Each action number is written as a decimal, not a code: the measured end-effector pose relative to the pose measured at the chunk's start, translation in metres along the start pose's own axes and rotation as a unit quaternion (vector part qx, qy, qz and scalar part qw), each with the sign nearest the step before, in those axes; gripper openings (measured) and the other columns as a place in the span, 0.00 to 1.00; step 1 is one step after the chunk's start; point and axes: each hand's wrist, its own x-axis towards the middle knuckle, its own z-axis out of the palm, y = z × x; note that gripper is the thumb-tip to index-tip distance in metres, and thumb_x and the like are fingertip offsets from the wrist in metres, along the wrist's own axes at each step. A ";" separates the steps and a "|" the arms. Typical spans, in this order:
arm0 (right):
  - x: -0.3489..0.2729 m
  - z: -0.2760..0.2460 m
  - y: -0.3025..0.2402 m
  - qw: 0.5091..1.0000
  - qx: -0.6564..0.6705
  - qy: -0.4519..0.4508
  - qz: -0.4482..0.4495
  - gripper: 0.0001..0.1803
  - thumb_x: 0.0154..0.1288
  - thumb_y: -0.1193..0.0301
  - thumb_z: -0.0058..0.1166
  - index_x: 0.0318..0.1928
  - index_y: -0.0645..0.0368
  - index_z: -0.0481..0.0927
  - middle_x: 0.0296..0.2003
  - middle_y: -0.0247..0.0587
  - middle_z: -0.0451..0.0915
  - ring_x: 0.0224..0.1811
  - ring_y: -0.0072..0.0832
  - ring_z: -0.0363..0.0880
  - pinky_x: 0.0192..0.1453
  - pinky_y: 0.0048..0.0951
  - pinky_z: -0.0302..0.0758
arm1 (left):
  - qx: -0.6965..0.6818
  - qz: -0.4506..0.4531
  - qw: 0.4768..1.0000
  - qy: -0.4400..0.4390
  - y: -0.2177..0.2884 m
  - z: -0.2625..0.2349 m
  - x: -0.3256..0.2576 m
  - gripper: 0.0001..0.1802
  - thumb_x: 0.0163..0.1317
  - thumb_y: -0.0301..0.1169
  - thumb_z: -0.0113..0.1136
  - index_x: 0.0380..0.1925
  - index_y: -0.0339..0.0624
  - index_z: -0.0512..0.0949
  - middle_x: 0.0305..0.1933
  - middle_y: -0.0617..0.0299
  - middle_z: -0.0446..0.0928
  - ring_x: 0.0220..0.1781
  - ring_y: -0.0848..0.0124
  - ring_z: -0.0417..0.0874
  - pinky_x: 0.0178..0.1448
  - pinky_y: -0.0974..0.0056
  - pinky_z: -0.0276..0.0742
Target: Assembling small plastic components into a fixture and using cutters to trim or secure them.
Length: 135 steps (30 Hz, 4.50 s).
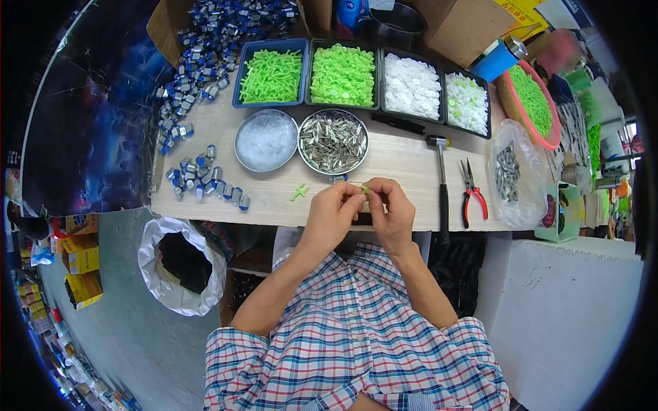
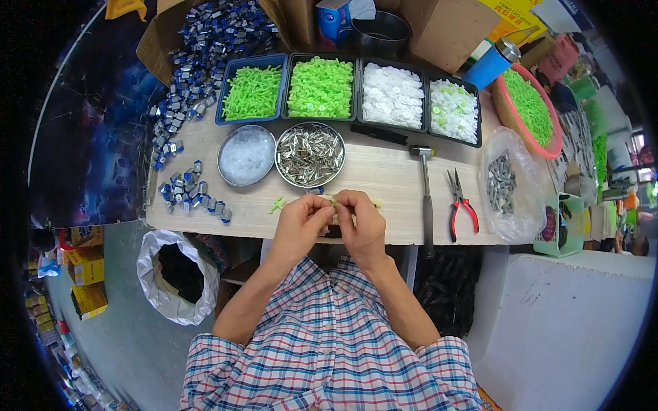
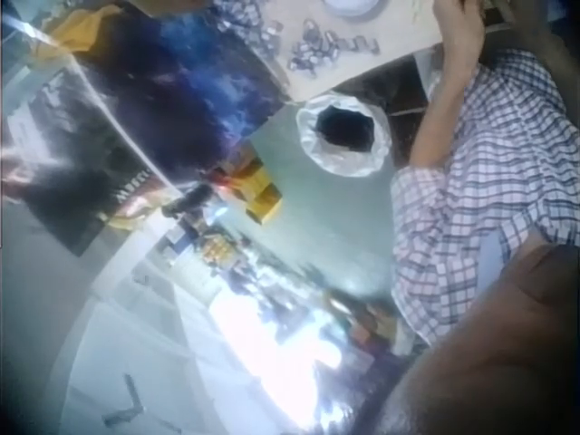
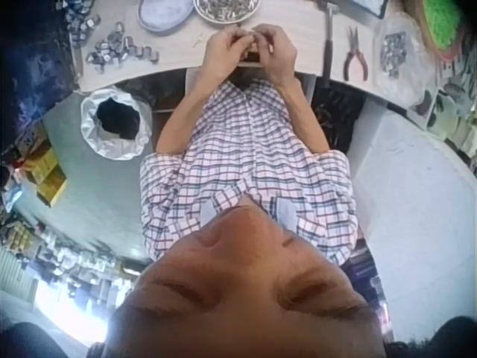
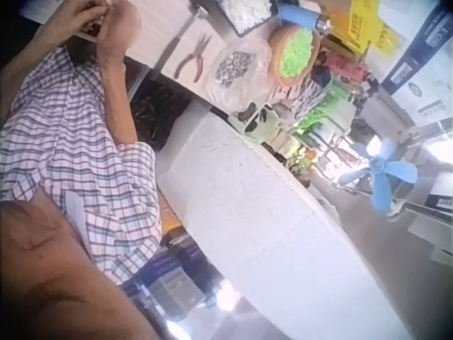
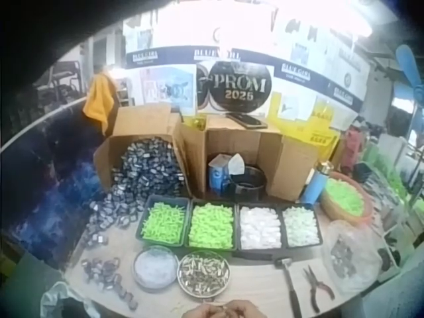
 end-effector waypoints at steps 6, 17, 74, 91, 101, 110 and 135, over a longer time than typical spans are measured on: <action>0.003 -0.006 -0.006 0.993 0.005 -0.033 0.110 0.03 0.73 0.80 0.54 0.45 0.67 0.77 0.36 0.38 0.83 0.37 0.19 0.82 0.41 0.22 0.81 | 0.277 0.289 0.905 0.143 -0.015 0.013 -0.004 0.05 0.67 0.24 0.61 0.39 0.32 0.78 0.35 0.45 0.80 0.33 0.49 0.84 0.36 0.54 0.78; 0.002 -0.010 -0.012 0.977 0.093 -0.063 0.182 0.04 0.74 0.80 0.52 0.45 0.68 0.76 0.36 0.38 0.83 0.37 0.20 0.83 0.43 0.22 0.81 | 0.232 0.276 0.917 0.169 -0.021 0.014 -0.010 0.04 0.68 0.23 0.63 0.38 0.32 0.79 0.33 0.52 0.84 0.31 0.66 0.86 0.35 0.64 0.80; 0.086 -0.001 0.024 0.996 -0.023 -0.079 0.046 0.01 0.71 0.78 0.56 0.41 0.62 0.79 0.38 0.37 0.81 0.39 0.22 0.80 0.45 0.24 0.76 | -0.147 0.065 0.982 0.100 -0.011 -0.016 -0.023 0.14 0.72 0.23 0.57 0.56 0.34 0.72 0.41 0.61 0.80 0.34 0.79 0.81 0.37 0.76 0.75; -0.033 -0.013 -0.010 0.853 0.420 -0.006 0.310 0.06 0.76 0.75 0.53 0.48 0.64 0.75 0.47 0.43 0.82 0.50 0.27 0.83 0.59 0.31 0.81 | -0.031 0.112 0.993 0.013 -0.016 0.001 -0.026 0.13 0.70 0.19 0.58 0.53 0.35 0.74 0.41 0.62 0.81 0.37 0.80 0.81 0.40 0.74 0.78; -0.032 -0.014 -0.013 0.898 0.344 -0.029 0.273 0.05 0.75 0.78 0.53 0.48 0.65 0.76 0.48 0.41 0.82 0.48 0.25 0.82 0.59 0.27 0.79 | 0.130 0.175 0.976 0.027 -0.009 -0.002 -0.032 0.13 0.69 0.18 0.58 0.53 0.33 0.75 0.39 0.61 0.83 0.37 0.79 0.83 0.39 0.73 0.80; -0.030 -0.017 -0.024 0.990 -0.054 -0.090 -0.090 0.14 0.59 0.86 0.62 0.46 0.64 0.79 0.43 0.49 0.82 0.42 0.42 0.85 0.43 0.32 0.82 | -0.146 0.033 0.988 0.034 -0.011 -0.012 -0.030 0.13 0.69 0.20 0.61 0.52 0.32 0.75 0.40 0.61 0.82 0.39 0.78 0.84 0.44 0.75 0.83; -0.031 -0.009 0.009 0.972 -0.185 -0.093 -0.114 0.15 0.47 0.85 0.63 0.38 0.63 0.78 0.42 0.46 0.78 0.48 0.44 0.78 0.52 0.41 0.75 | 0.451 0.311 0.834 0.067 -0.040 -0.014 -0.052 0.24 0.55 0.17 0.59 0.54 0.37 0.80 0.31 0.54 0.76 0.30 0.57 0.83 0.31 0.57 0.80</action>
